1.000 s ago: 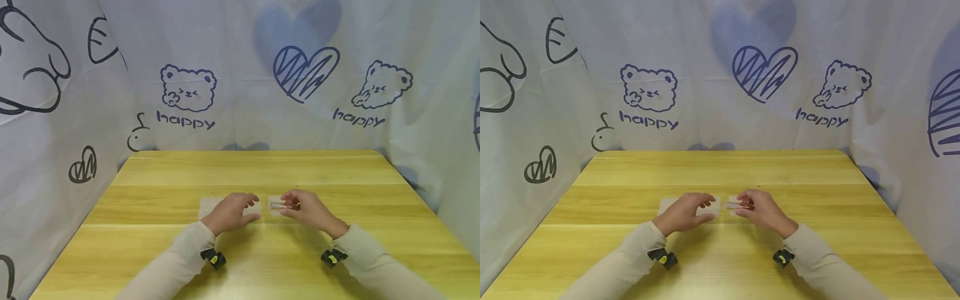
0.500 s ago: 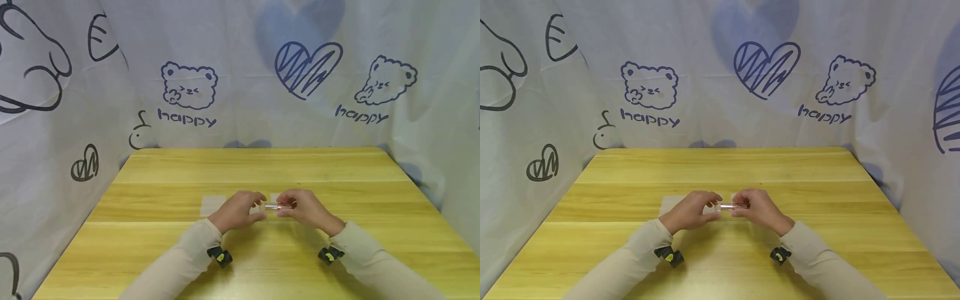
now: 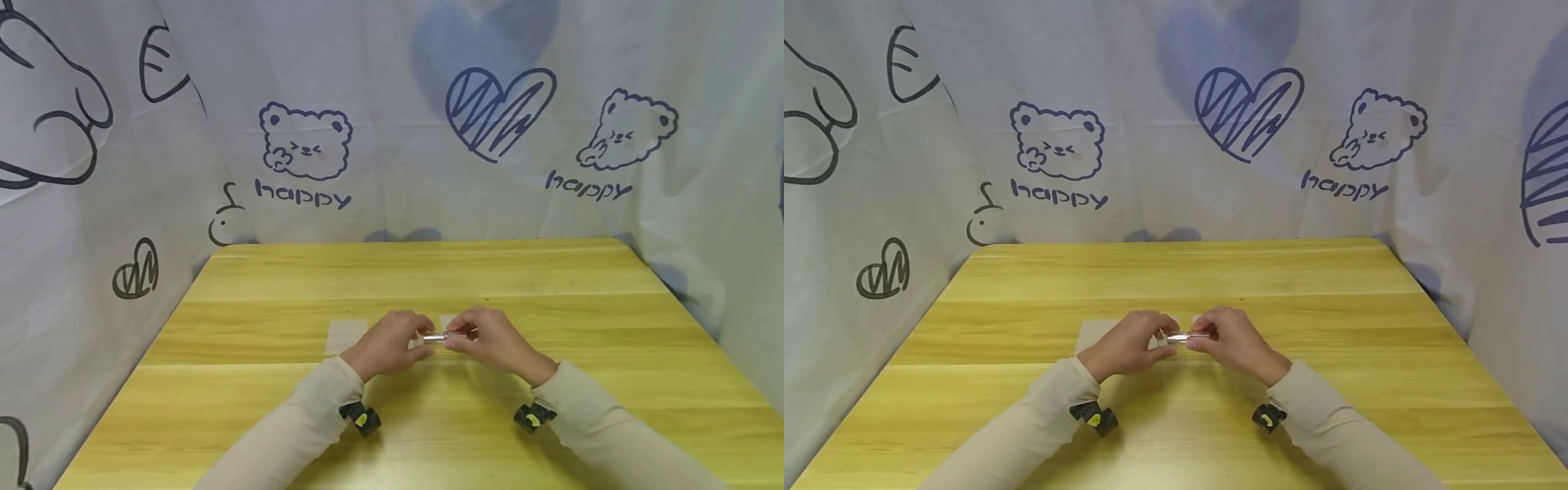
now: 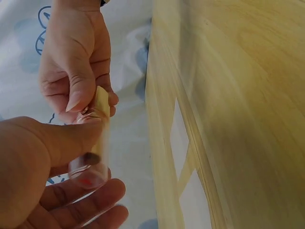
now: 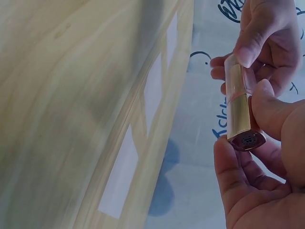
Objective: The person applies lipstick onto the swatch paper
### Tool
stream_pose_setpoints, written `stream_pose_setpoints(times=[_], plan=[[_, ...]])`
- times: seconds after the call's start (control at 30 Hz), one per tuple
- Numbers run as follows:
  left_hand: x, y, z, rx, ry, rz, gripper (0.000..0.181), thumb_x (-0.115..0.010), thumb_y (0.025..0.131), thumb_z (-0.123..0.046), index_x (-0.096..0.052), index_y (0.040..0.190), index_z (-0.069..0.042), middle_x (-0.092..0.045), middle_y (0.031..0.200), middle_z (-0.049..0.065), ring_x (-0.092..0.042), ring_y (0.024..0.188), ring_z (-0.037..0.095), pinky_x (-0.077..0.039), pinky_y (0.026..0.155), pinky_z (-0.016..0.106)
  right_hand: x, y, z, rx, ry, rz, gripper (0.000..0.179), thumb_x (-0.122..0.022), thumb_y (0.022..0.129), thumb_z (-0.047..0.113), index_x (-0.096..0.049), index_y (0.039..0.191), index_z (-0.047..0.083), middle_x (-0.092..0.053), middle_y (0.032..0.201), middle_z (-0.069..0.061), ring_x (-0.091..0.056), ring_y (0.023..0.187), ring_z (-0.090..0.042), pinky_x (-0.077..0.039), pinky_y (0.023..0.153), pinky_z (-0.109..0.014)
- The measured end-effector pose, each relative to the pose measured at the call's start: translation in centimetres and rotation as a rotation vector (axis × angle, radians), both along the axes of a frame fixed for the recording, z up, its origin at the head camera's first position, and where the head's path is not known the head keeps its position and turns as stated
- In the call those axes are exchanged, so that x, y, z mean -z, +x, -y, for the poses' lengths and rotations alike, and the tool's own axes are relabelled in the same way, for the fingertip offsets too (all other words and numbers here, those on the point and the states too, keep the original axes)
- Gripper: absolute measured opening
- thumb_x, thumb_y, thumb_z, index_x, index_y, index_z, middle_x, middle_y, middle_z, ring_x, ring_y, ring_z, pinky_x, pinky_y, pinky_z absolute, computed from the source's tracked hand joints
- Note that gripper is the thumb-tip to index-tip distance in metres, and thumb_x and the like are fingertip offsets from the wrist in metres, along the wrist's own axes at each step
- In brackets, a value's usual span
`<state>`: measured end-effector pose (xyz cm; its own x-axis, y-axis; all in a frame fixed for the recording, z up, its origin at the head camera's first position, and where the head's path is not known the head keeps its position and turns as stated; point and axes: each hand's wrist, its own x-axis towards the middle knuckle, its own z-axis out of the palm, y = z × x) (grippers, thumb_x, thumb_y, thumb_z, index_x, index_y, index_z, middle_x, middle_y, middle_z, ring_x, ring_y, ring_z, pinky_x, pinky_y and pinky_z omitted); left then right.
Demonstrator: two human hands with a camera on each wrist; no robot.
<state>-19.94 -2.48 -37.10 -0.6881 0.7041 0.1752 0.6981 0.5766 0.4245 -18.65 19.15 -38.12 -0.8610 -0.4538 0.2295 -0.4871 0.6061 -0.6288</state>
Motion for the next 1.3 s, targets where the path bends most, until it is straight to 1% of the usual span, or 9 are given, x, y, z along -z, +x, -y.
stream_pose_setpoints(times=[0.3,0.43,0.57,0.63,0.87,1.0,1.3], plan=[[-0.09,-0.14,-0.17,0.0,0.011,0.006,0.021,-0.073,0.088,-0.014,-0.068,0.105,-0.003,-0.068,0.095,0.006,-0.064,0.084,0.015,-0.052,0.072,0.023,-0.32,0.19,0.35,-0.026,-0.005,0.037,0.01,-0.07,0.091,0.015,-0.067,0.094,0.007,-0.065,0.084,0.003,-0.062,0.075,-0.009,-0.053,0.066,-0.023],[0.03,-0.08,-0.09,-0.011,0.01,0.017,0.018,-0.074,0.087,-0.014,-0.068,0.102,-0.005,-0.068,0.093,0.004,-0.064,0.082,0.015,-0.052,0.071,0.023,-0.01,0.36,0.44,-0.016,-0.017,0.04,0.008,-0.07,0.09,0.014,-0.066,0.094,0.008,-0.064,0.082,0.004,-0.061,0.074,-0.008,-0.053,0.064,-0.024],[0.32,0.19,0.03,-0.025,-0.002,0.045,0.015,-0.074,0.087,-0.014,-0.068,0.098,-0.007,-0.068,0.09,0.002,-0.064,0.08,0.012,-0.052,0.069,0.022,0.37,0.61,0.49,-0.028,-0.027,0.058,0.009,-0.07,0.091,0.014,-0.066,0.094,0.007,-0.064,0.083,0.004,-0.061,0.073,-0.008,-0.053,0.064,-0.024],[0.43,0.3,0.03,-0.026,-0.006,0.048,0.015,-0.075,0.087,-0.015,-0.067,0.097,-0.007,-0.069,0.09,0.002,-0.064,0.08,0.012,-0.052,0.069,0.021,0.45,0.74,0.44,-0.032,-0.02,0.064,0.01,-0.069,0.091,0.015,-0.066,0.095,0.007,-0.064,0.083,0.004,-0.061,0.074,-0.008,-0.053,0.064,-0.024],[0.04,0.28,-0.29,-0.023,0.009,0.024,0.015,-0.074,0.087,-0.014,-0.067,0.098,-0.007,-0.069,0.09,0.003,-0.064,0.08,0.013,-0.052,0.068,0.021,-0.01,0.68,0.23,0.001,0.001,0.046,0.008,-0.069,0.091,0.015,-0.067,0.096,0.009,-0.064,0.084,0.005,-0.062,0.075,-0.01,-0.053,0.065,-0.025],[-0.14,0.3,-0.43,-0.023,-0.006,0.018,0.015,-0.074,0.087,-0.015,-0.067,0.097,-0.007,-0.068,0.089,0.002,-0.065,0.08,0.013,-0.052,0.068,0.021,-0.06,0.58,0.06,-0.001,0.007,0.044,0.008,-0.069,0.091,0.015,-0.067,0.096,0.009,-0.064,0.083,0.005,-0.061,0.074,-0.008,-0.053,0.065,-0.025],[-0.08,0.21,-0.59,-0.026,-0.018,0.018,0.015,-0.074,0.087,-0.016,-0.066,0.097,-0.008,-0.068,0.088,0.001,-0.063,0.078,0.011,-0.051,0.067,0.02,-0.06,0.52,-0.22,-0.02,-0.002,0.029,0.008,-0.069,0.091,0.015,-0.066,0.094,0.008,-0.063,0.082,0.005,-0.058,0.07,-0.006,-0.051,0.06,-0.025]])
